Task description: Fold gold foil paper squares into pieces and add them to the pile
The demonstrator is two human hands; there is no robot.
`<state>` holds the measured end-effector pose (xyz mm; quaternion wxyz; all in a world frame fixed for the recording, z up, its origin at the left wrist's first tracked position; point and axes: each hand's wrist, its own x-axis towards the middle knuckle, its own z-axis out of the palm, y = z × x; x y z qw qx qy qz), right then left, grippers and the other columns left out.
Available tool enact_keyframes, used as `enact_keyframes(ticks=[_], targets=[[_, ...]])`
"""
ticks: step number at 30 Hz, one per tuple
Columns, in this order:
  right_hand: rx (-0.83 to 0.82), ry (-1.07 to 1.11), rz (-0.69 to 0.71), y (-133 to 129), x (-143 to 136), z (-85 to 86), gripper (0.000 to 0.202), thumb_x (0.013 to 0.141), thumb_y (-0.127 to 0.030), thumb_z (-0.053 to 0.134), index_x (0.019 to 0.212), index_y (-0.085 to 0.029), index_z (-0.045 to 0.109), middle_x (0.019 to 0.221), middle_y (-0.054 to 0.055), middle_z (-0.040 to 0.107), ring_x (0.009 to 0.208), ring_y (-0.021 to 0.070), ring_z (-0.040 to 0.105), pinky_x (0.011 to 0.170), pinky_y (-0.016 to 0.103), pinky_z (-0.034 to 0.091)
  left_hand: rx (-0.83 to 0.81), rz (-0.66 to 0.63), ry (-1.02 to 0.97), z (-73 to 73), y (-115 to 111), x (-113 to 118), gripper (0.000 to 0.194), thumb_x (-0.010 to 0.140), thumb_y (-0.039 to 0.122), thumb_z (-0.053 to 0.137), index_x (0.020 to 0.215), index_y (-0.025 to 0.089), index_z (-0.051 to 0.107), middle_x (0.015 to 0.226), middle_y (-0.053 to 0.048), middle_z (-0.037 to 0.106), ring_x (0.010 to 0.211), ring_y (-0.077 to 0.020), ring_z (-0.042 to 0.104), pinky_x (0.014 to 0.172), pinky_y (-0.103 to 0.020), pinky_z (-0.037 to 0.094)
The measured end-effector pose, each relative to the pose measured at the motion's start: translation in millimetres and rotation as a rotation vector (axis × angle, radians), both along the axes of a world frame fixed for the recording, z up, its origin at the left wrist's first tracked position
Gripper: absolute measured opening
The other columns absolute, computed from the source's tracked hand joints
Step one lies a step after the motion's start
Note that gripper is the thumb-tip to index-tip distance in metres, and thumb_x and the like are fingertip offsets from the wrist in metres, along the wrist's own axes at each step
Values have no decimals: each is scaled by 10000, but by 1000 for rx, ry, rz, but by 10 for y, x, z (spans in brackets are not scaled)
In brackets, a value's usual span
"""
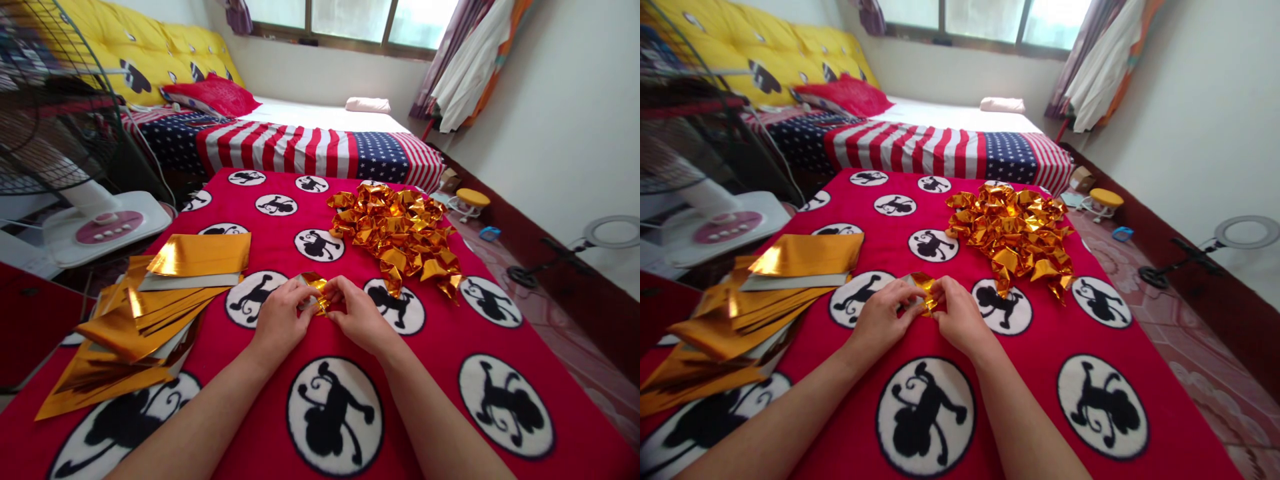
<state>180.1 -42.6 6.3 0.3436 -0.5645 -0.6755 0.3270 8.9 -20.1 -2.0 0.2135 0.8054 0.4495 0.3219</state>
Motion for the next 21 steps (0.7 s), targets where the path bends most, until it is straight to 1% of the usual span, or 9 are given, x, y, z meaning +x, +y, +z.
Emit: enact_keyframes(ticks=[3, 9, 16, 19, 21], targets=[[6, -8, 2, 0, 1, 2, 393, 620, 27, 532, 935, -208, 539, 885, -10, 591, 802, 134, 556, 742, 268, 450, 7, -11, -7, -11, 4, -1, 170, 812, 157, 622, 910, 251, 723, 847, -17, 609, 808, -163, 575, 745, -293, 472], [-13, 7, 0, -11, 7, 25, 374, 632, 19, 532, 930, -205, 539, 882, -9, 591, 806, 136, 557, 739, 265, 453, -2, -12, 21, 0, -7, 1, 206, 812, 144, 612, 915, 252, 753, 835, -25, 611, 798, -160, 571, 739, -291, 468], [-57, 107, 13, 12, 45, -50, 334, 724, -13, 457, 971, -214, 559, 899, -7, 607, 799, 127, 571, 741, 263, 458, 12, -15, 25, 3, -1, 7, 211, 814, 144, 606, 925, 240, 758, 834, -31, 612, 797, -155, 570, 734, -276, 463], [-54, 84, -13, 15, 14, -39, 311, 732, -20, 463, 957, -213, 557, 875, -8, 603, 780, 130, 566, 730, 268, 455, 6, -3, 33, -2, 0, 7, 207, 817, 153, 601, 920, 237, 759, 832, -31, 614, 793, -156, 569, 737, -278, 463], [-42, 32, -42, 7, -23, -8, 260, 739, -50, 507, 939, -209, 555, 862, -6, 597, 773, 138, 559, 720, 275, 450, 7, 6, 38, 1, -5, 9, 210, 815, 151, 597, 916, 236, 761, 831, -31, 615, 788, -156, 569, 732, -280, 462]])
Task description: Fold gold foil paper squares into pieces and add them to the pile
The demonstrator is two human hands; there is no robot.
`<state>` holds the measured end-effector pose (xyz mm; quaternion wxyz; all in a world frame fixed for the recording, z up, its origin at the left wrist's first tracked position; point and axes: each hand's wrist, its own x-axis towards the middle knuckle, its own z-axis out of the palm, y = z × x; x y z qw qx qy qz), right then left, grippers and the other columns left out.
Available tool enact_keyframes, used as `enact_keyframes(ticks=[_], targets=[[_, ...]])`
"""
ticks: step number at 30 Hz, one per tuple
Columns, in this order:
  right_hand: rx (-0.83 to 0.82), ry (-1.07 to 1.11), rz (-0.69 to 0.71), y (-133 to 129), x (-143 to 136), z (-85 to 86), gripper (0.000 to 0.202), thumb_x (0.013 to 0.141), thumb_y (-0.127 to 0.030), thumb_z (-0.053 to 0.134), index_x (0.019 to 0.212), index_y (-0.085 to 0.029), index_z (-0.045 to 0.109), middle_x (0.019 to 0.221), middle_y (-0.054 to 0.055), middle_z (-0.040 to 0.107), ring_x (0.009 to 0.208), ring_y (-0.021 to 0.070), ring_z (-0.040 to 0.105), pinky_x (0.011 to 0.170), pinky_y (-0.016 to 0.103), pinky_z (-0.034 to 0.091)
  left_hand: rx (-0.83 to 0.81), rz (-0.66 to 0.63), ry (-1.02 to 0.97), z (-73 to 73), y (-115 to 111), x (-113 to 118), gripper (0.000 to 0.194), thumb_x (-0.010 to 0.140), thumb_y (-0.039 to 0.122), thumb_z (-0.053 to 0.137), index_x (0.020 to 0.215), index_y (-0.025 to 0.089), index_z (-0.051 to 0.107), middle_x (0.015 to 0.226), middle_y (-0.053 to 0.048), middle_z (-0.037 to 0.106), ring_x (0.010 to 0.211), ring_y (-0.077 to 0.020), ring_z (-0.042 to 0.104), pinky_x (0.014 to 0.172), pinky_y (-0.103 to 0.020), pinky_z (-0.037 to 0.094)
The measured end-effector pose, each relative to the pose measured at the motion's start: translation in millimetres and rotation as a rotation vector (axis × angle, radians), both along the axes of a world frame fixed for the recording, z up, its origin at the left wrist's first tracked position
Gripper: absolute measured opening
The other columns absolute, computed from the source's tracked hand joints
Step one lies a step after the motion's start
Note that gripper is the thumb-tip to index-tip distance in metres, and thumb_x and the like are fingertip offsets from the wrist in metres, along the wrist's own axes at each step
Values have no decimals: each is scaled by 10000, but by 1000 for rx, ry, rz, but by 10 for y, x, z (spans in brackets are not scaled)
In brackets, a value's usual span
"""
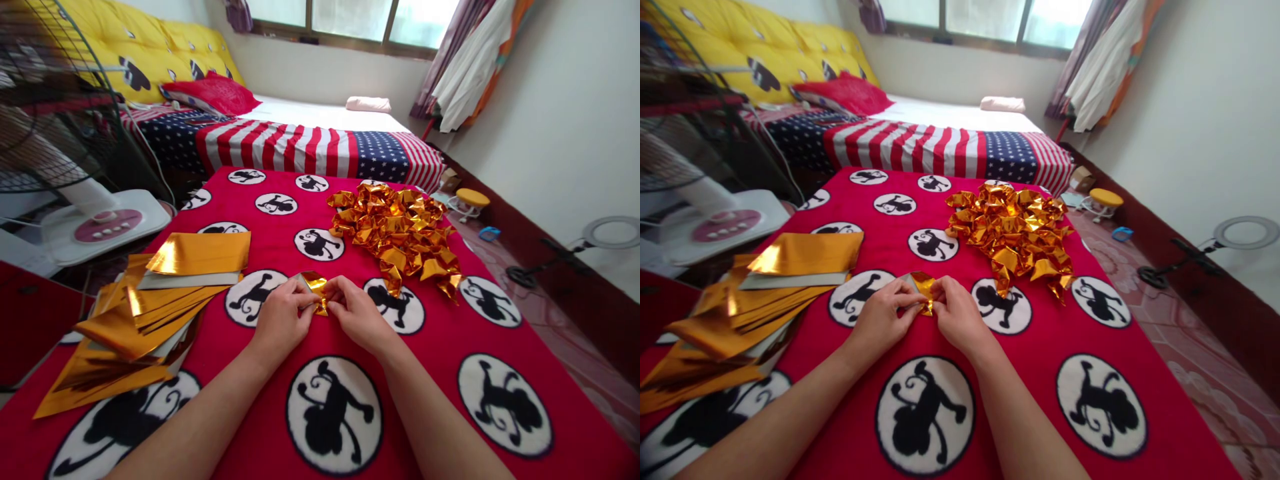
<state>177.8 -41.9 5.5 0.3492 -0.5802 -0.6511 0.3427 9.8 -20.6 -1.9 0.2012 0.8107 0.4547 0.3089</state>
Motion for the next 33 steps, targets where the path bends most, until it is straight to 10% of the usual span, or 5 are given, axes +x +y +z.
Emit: enact_keyframes(ticks=[20, 33], targets=[[153, -353, -128, -103, -214, -16, 236, 730, -53, 570, 890, -208, 491, 912, 40, 552, 865, 204, 505, 774, 336, 416, -9, -75, -16, -27, 31, -20, 345, 777, 27, 521, 916, 229, 765, 841, -50, 605, 807, -168, 563, 750, -299, 470], [175, -308, 70, 19, 80, 75, 325, 682, 95, 514, 790, -193, 618, 912, 24, 592, 870, 162, 545, 766, 277, 432, 67, 59, -281, 67, 148, -358, 234, 743, 23, 525, 766, 180, 696, 832, -25, 676, 792, -145, 625, 729, -255, 484]])
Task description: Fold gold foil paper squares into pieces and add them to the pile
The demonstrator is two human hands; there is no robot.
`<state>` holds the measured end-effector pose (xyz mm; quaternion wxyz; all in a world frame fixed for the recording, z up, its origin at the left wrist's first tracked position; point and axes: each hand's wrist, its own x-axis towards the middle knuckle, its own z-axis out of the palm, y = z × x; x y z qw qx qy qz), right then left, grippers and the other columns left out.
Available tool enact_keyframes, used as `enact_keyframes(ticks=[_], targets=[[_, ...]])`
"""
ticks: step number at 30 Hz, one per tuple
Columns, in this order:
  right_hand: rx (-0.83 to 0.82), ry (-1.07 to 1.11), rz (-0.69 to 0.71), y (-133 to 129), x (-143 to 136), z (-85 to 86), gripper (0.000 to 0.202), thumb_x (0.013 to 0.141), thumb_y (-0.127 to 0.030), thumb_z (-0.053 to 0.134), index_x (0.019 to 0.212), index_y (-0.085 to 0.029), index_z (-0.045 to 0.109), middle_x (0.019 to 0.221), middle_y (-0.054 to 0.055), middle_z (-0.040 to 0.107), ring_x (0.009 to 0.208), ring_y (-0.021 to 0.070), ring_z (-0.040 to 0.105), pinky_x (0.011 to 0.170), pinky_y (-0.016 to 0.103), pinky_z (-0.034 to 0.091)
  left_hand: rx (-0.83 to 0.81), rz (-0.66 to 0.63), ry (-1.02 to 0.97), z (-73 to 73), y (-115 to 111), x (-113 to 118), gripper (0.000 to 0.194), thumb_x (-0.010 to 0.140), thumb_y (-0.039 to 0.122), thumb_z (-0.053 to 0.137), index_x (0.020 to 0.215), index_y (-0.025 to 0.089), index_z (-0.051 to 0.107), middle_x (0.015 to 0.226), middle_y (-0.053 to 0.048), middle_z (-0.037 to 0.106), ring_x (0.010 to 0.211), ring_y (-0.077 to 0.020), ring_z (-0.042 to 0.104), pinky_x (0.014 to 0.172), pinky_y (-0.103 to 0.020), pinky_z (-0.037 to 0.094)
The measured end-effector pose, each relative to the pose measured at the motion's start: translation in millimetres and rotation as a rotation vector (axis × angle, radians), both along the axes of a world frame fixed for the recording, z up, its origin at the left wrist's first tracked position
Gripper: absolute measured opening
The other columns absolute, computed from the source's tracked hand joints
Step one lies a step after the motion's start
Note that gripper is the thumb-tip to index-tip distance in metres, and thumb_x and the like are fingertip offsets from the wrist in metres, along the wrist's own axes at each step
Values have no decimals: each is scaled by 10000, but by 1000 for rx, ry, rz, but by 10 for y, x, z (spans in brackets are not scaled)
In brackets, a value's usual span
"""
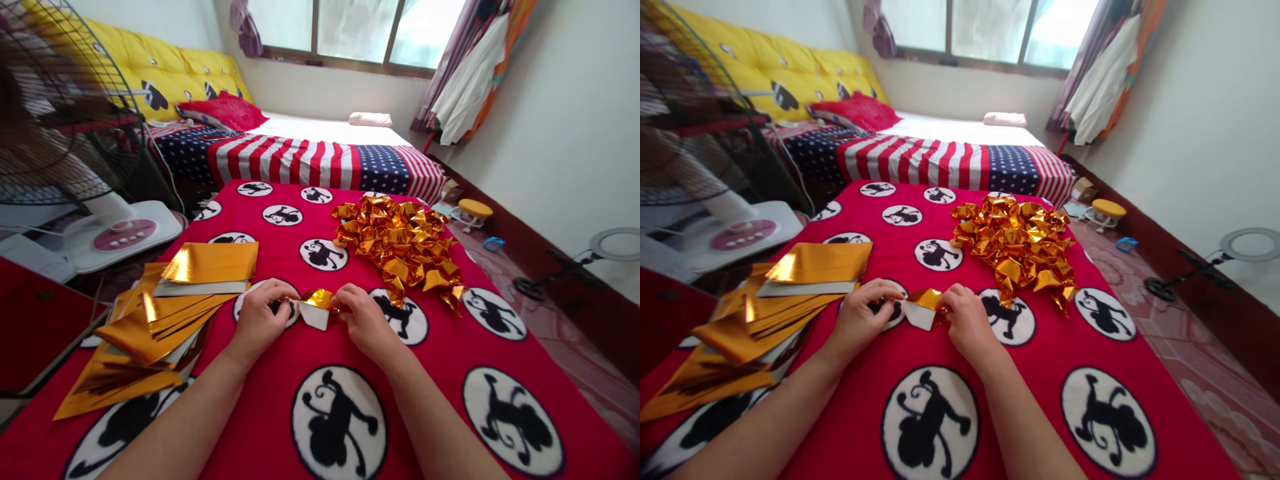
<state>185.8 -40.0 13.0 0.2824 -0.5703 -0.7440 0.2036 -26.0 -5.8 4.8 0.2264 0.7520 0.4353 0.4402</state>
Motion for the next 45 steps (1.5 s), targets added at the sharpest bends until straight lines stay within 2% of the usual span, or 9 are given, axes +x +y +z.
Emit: enact_keyframes(ticks=[5, 9, 16, 19, 24, 31, 38, 41, 45], targets=[[30, 70, 17, 4, 65, -25, 372, 667, 113, 474, 773, -189, 665, 912, 28, 612, 862, 154, 577, 769, 274, 460, -20, -153, 65, -12, 67, -58, 87, 764, 143, 635, 778, 195, 704, 851, -38, 671, 816, -159, 621, 774, -282, 486], [50, 101, 10, -11, 47, -28, 364, 683, 105, 475, 760, -188, 676, 900, 33, 623, 855, 161, 592, 764, 289, 480, -24, -158, 117, -8, 61, -22, 24, 743, 198, 693, 765, 206, 700, 869, -32, 647, 828, -161, 609, 781, -290, 483], [103, 104, -8, -39, 24, -47, 366, 699, 101, 466, 764, -195, 672, 908, 39, 639, 896, 177, 587, 807, 318, 477, -78, -113, 142, -23, 94, 50, 339, 688, 147, 739, 1009, 201, 645, 919, -15, 654, 771, -147, 608, 738, -287, 494], [102, 131, -29, -52, 17, -45, 334, 699, 94, 471, 768, -188, 636, 879, 36, 629, 874, 180, 580, 793, 318, 474, -86, -136, 147, -33, 97, 55, 304, 700, 136, 736, 991, 193, 670, 883, -21, 679, 783, -157, 619, 756, -297, 494], [137, 176, -39, -76, 20, -77, 290, 750, 65, 486, 773, -184, 633, 881, 41, 617, 863, 175, 579, 781, 312, 480, -1, -217, 184, -48, 83, 49, 105, 782, 141, 675, 840, 201, 738, 898, -44, 674, 829, -160, 613, 775, -303, 488], [210, 25, -33, -176, -45, -117, 288, 827, 18, 472, 763, -185, 665, 908, 66, 604, 869, 193, 544, 778, 345, 484, 126, -211, 297, -15, 45, 68, 154, 828, 132, 609, 781, 202, 737, 894, -59, 633, 859, -176, 570, 782, -329, 478], [160, -15, -26, -312, -109, -40, 250, 782, -8, 533, 884, -195, 664, 985, 77, 587, 941, 219, 525, 828, 375, 490, 77, -363, 317, 52, 20, 36, 244, 839, 87, 529, 886, 200, 740, 934, -67, 654, 884, -171, 587, 816, -321, 483], [165, 1, -40, -318, -107, -27, 242, 765, -8, 559, 874, -195, 666, 975, 70, 592, 940, 216, 529, 843, 375, 485, 65, -383, 345, 75, 7, 10, 266, 799, 80, 549, 938, 207, 738, 963, -67, 648, 899, -178, 588, 831, -325, 484], [198, 29, -56, -301, -102, -59, 184, 802, -38, 565, 833, -187, 668, 947, 71, 607, 917, 211, 537, 833, 371, 484, 49, -379, 338, 76, 1, -10, 278, 770, 79, 562, 956, 193, 734, 976, -71, 646, 906, -179, 591, 835, -318, 491]])
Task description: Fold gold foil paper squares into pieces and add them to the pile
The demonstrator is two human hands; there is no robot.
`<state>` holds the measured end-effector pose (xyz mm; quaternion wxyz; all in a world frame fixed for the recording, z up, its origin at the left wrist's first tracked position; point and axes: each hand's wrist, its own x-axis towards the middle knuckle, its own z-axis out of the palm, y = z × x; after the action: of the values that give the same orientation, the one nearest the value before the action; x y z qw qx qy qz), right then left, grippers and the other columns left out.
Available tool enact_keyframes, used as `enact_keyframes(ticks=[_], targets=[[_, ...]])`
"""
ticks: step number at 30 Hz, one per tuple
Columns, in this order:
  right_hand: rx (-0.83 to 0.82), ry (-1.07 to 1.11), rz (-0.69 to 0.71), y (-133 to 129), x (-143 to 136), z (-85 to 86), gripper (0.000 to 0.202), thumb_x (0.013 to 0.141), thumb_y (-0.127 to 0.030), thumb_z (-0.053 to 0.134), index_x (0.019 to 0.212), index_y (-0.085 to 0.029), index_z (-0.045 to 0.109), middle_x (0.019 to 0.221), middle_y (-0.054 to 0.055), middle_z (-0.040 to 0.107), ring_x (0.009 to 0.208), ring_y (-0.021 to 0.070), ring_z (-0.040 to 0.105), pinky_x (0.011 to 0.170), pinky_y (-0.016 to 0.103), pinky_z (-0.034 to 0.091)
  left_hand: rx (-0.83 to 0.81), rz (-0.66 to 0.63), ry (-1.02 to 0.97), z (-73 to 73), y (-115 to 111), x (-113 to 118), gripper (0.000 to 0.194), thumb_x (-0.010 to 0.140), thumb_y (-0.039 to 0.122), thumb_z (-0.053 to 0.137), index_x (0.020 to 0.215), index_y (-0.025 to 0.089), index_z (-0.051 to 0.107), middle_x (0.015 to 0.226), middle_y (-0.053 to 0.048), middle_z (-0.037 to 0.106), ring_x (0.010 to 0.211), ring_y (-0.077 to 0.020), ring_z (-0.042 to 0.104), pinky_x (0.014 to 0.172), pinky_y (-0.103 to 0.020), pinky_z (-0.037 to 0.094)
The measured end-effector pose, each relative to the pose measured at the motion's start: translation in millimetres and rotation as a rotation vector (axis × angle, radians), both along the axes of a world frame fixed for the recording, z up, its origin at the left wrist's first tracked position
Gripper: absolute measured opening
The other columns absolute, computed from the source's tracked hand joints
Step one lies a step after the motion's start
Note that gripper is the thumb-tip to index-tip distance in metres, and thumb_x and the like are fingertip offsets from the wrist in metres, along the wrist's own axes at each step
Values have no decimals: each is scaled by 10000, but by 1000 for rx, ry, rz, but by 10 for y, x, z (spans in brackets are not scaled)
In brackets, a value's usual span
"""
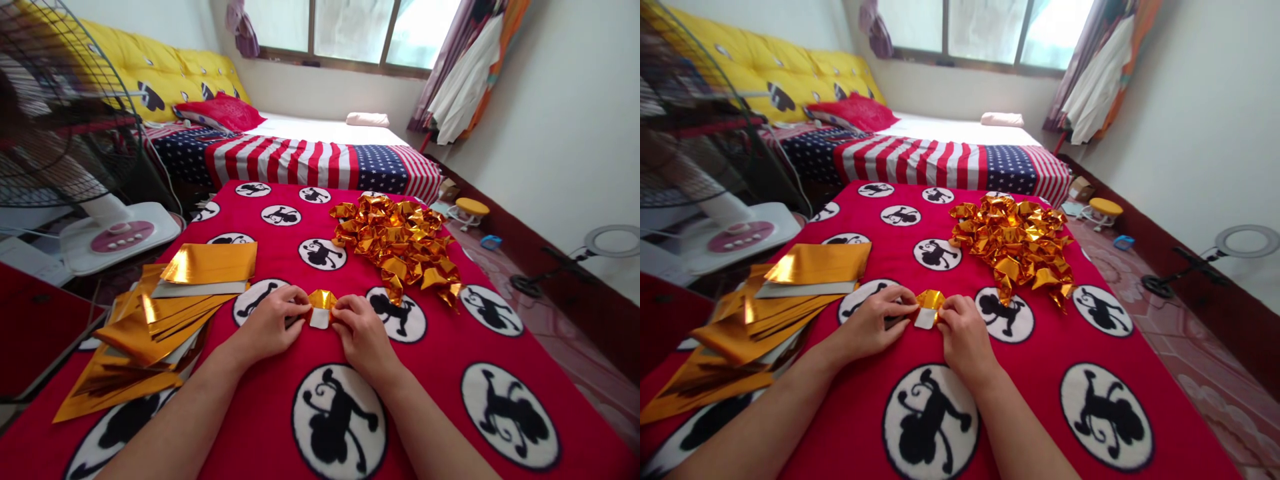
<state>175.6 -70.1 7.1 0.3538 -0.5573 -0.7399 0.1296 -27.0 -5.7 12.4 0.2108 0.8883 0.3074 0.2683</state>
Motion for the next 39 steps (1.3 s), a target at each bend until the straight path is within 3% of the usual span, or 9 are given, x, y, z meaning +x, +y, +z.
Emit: enact_keyframes(ticks=[7, 14, 21, 28, 34, 39], targets=[[49, 49, -10, 16, 23, -83, 186, 867, -95, 537, 876, -211, 682, 952, 67, 620, 912, 208, 550, 829, 372, 487, 15, 9, -47, -38, 21, -16, 294, 770, 113, 600, 1001, 235, 733, 967, -61, 674, 884, -177, 612, 816, -318, 502], [52, 96, -19, 49, 36, -116, 191, 861, -96, 548, 894, -225, 686, 951, 61, 631, 910, 207, 566, 813, 361, 490, 55, 71, -39, -81, 37, 36, 202, 849, 155, 559, 918, 217, 738, 948, -55, 689, 883, -175, 619, 818, -312, 493], [-19, 176, -60, -56, 14, -87, 164, 860, -108, 548, 784, -223, 635, 871, 40, 628, 837, 190, 579, 757, 319, 469, -38, 89, -37, -68, -48, 40, 137, 838, 155, 599, 842, 208, 725, 907, -38, 703, 838, -159, 633, 775, -272, 491], [-70, 149, -169, -125, -64, -69, 188, 882, -159, 553, 709, -217, 599, 784, 27, 598, 764, 176, 559, 703, 288, 431, -123, 220, -44, -74, -94, 101, 106, 844, 233, 623, 843, 224, 728, 826, -10, 714, 770, -152, 642, 722, -259, 471], [-79, 102, -238, -108, -80, -85, 161, 893, -169, 539, 786, -217, 649, 780, 16, 609, 762, 166, 560, 699, 269, 406, -146, 316, -15, -89, -67, 152, 95, 829, 248, 627, 842, 232, 721, 844, 2, 733, 780, -161, 658, 716, -257, 459], [-106, 75, -362, -113, -104, -83, 51, 845, -163, 588, 860, -211, 599, 794, -8, 629, 744, 156, 566, 685, 261, 380, -162, 372, 19, -72, -74, 185, 85, 820, 260, 628, 850, 231, 702, 824, 12, 731, 756, -157, 658, 683, -250, 443]])
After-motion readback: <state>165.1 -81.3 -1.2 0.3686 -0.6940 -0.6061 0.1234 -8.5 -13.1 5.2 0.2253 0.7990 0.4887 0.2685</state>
